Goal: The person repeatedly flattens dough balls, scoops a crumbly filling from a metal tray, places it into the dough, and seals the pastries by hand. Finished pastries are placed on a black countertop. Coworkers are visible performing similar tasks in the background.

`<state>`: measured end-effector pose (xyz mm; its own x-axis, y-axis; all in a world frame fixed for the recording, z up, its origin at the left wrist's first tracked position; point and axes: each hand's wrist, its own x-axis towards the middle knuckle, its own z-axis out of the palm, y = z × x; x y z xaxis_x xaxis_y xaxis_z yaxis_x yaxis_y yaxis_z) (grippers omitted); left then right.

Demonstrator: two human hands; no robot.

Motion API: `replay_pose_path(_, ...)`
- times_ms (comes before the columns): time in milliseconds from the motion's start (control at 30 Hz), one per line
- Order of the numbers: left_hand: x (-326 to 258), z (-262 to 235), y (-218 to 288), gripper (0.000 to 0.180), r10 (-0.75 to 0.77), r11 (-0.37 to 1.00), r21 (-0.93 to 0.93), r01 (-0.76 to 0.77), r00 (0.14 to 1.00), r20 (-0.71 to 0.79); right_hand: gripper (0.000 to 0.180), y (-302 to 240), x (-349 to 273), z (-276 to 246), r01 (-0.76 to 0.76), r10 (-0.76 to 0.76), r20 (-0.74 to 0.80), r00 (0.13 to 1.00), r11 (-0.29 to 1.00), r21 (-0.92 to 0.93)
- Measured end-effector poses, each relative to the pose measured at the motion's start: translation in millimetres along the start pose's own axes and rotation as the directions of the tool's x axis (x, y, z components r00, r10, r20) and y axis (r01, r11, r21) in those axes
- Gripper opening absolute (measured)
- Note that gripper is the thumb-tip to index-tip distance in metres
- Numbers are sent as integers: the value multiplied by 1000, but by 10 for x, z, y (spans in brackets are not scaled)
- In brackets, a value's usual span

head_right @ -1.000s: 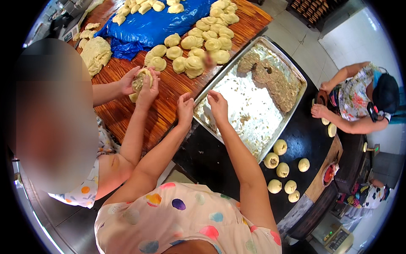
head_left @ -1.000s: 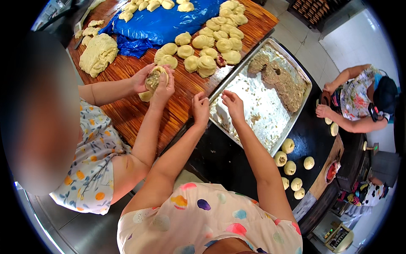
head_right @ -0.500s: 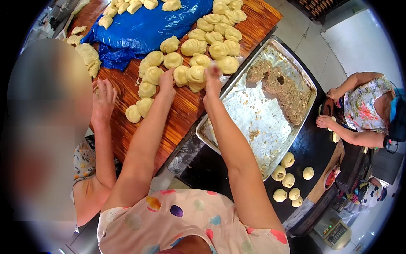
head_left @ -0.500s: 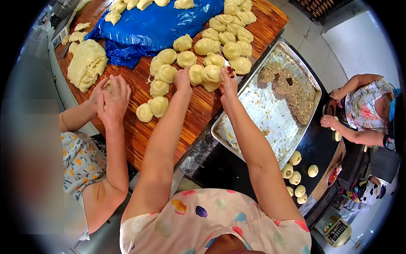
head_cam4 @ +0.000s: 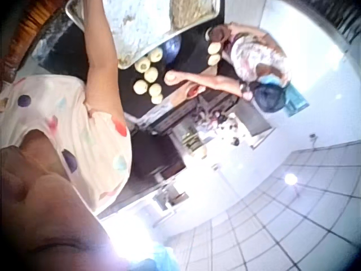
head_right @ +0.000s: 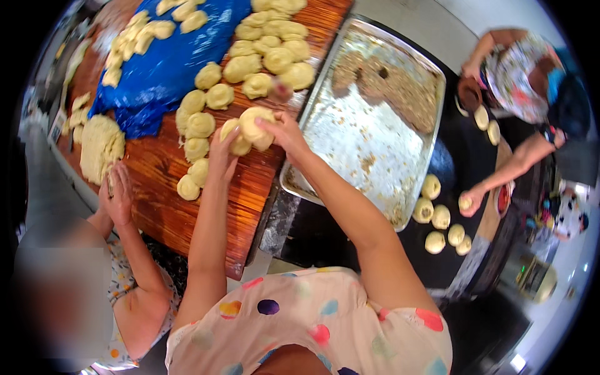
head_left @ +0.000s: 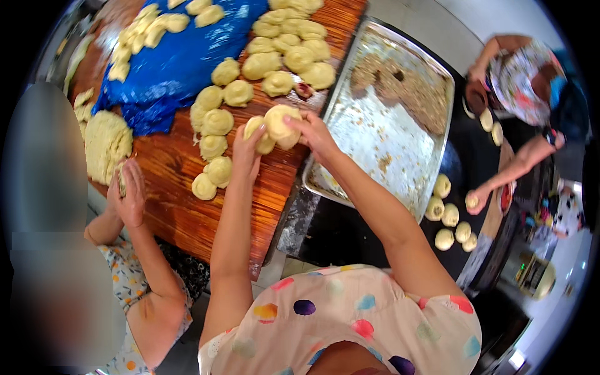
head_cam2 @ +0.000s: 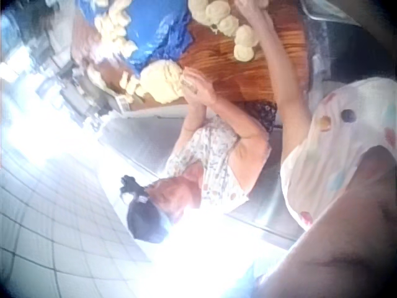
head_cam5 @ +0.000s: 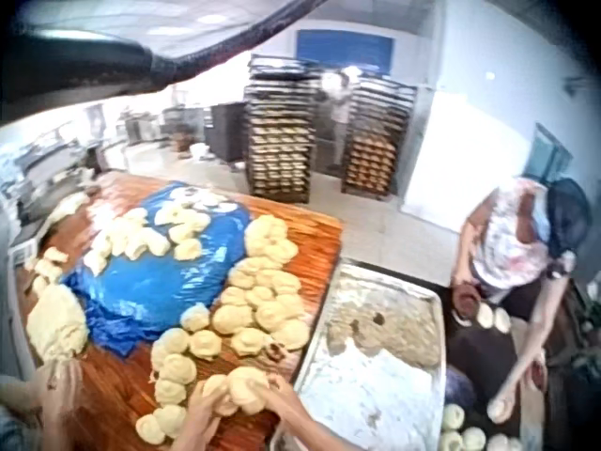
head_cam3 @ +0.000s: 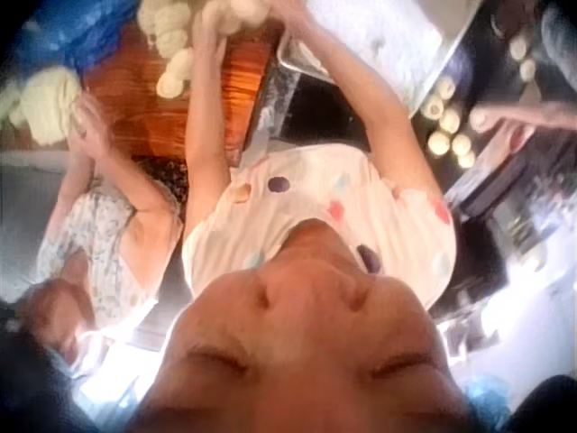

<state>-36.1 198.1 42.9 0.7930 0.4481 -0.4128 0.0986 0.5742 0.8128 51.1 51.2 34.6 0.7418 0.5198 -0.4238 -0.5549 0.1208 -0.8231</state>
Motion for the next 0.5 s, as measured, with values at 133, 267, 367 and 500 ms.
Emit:
replay_pose_path(133,-1000,163,-154,33,-168,980,132,151,977,128,54,-48,-1264,-495,-94,87,70,994,991,93)
replay_pose_path(267,-1772,327,-848,28,-440,895,186,405,866,237,53,225,-2444,-1169,-182,181,-18,983,980,-79)
replay_pose_path(367,-2119,489,-1646,30,-529,801,431,415,828,187,55,926,-3000,-1789,-50,-50,-179,983,859,-510)
replay_pose_path(500,-2175,412,-2407,26,-423,708,689,153,874,240,76,1144,-3450,-1945,-72,-312,-248,917,484,-872)
